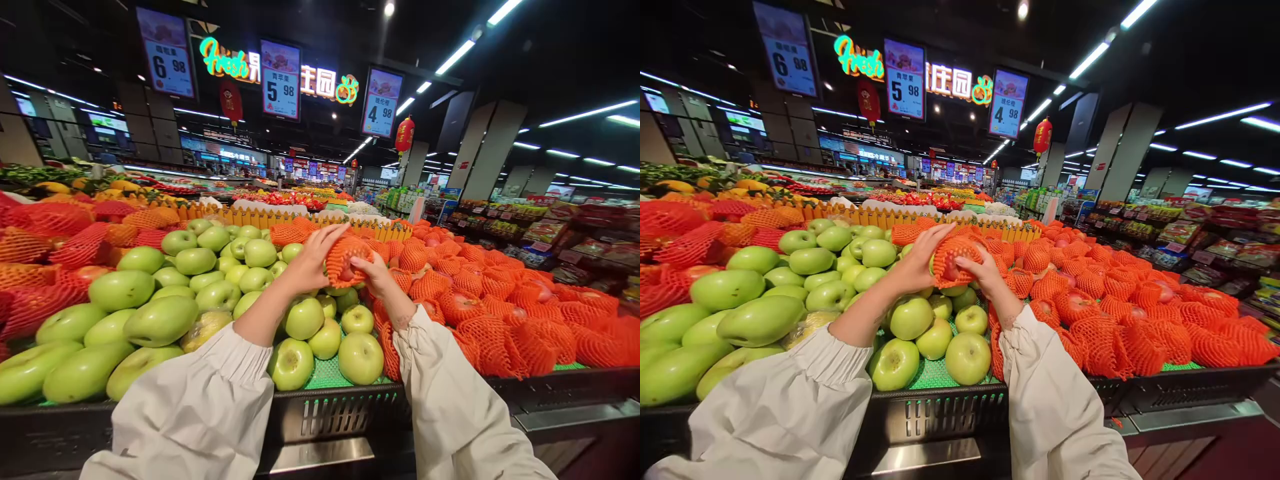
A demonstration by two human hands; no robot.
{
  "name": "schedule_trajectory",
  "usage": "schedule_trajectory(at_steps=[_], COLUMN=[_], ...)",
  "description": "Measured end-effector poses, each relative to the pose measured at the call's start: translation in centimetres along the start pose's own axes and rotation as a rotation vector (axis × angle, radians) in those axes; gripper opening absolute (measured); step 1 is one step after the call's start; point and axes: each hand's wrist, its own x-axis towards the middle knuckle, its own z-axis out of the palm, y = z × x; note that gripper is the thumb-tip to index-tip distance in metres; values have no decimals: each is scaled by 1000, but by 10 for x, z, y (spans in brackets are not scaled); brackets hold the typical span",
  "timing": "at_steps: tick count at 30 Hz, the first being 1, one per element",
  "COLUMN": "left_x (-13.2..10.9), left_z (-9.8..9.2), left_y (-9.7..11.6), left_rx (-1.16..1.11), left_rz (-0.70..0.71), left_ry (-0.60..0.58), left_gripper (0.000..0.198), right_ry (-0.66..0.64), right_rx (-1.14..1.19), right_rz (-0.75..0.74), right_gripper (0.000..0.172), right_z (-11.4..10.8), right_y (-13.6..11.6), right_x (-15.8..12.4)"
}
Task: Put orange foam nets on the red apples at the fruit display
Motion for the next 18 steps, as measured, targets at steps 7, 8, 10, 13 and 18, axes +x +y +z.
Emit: schedule_trajectory(at_steps=[7,8,10,13,18], left_x=[2,2,3,4,0], left_z=[-1,1,4,4,-11], left_y=[0,-1,-2,-2,-4], left_rx=[46,28,-4,3,53], left_rz=[91,84,73,68,-62], left_ry=[-40,-57,-71,-42,78], left_gripper=[85,85,84,84,85], right_ry=[-5,-5,-13,-42,110], right_rx=[87,92,81,31,-111], right_rz=[108,112,99,68,-54], right_gripper=[55,55,55,56,62], right_z=[1,1,1,8,-5], right_y=[5,7,9,9,-28], right_x=[1,2,2,3,4])
